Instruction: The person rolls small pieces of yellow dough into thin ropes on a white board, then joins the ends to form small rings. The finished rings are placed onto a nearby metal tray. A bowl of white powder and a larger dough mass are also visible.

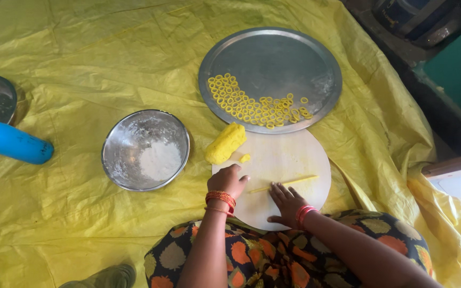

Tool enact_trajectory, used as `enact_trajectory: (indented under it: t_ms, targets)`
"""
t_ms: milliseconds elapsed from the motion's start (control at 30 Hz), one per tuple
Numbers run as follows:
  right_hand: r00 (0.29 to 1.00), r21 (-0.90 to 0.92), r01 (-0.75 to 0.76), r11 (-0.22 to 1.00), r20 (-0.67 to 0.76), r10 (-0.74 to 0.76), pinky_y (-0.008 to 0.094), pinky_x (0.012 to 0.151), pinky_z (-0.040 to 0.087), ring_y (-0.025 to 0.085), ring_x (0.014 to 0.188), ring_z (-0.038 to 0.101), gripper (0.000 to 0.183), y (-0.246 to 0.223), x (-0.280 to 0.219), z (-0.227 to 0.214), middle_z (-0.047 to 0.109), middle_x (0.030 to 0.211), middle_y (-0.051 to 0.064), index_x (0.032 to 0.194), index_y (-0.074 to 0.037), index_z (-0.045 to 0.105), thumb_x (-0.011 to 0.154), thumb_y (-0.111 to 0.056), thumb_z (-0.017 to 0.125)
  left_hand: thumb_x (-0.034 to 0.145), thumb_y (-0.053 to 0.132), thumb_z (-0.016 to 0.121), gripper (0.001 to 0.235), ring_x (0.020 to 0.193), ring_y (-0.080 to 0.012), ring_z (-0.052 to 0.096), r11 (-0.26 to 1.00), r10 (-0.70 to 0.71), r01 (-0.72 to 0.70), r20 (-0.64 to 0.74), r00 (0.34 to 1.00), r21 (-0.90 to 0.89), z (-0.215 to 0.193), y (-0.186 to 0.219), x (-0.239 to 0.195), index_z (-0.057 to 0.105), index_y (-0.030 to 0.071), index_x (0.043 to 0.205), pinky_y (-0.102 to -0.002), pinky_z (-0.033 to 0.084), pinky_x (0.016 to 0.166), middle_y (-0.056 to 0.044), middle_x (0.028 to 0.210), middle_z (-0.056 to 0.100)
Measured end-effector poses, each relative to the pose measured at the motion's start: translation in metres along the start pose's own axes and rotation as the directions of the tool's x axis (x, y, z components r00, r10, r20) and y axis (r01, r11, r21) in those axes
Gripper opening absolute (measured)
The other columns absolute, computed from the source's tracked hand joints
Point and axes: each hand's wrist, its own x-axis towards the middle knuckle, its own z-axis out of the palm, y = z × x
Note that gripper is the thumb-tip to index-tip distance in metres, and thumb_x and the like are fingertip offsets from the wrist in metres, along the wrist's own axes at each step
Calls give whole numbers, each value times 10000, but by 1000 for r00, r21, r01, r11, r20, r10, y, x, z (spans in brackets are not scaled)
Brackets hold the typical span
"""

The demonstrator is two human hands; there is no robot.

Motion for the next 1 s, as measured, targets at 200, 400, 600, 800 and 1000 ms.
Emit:
enact_trajectory:
  t_ms: [200,400,600,800,1000]
  targets:
    - [995,156,-38,987,-87,52,417,1213,277,213,1490,301,701,19,3,-12,247,1653,38,1582,-183,259,1024,-579,415,966,172,597,185,955,-339,738,983,19,-37,103,995,179,47,4,21,773,115,957,-454,587,822,-163,1009,763]
    - [912,346,-105,932,-341,229,375,1051,478,190,1169,609,274,48,24,-8,665,1198,-23,1195,-244,693,951,-357,646,867,78,635,114,889,-330,728,969,136,-152,91,987,195,107,17,27,743,107,893,-453,583,765,-136,945,740]
    - [916,351,-50,935,-358,184,379,1018,500,211,1163,609,261,52,44,3,664,1168,-9,1103,-227,698,862,-311,748,847,63,647,110,880,-313,687,933,307,-302,2,952,197,148,16,29,741,113,874,-460,558,751,-120,954,676]
    - [923,393,-38,919,-338,182,381,1018,500,214,1163,609,243,49,54,2,662,1150,-2,1084,-216,704,860,-290,765,837,54,655,143,874,-306,681,933,322,-320,14,947,165,160,13,33,754,133,904,-455,552,757,-109,952,678]
    - [929,415,-28,909,-326,177,381,1016,499,212,1157,609,227,47,57,0,661,1139,-7,1067,-225,713,854,-285,762,856,68,673,117,890,-296,680,942,303,-302,15,953,150,160,14,36,762,143,872,-442,558,768,-99,954,679]
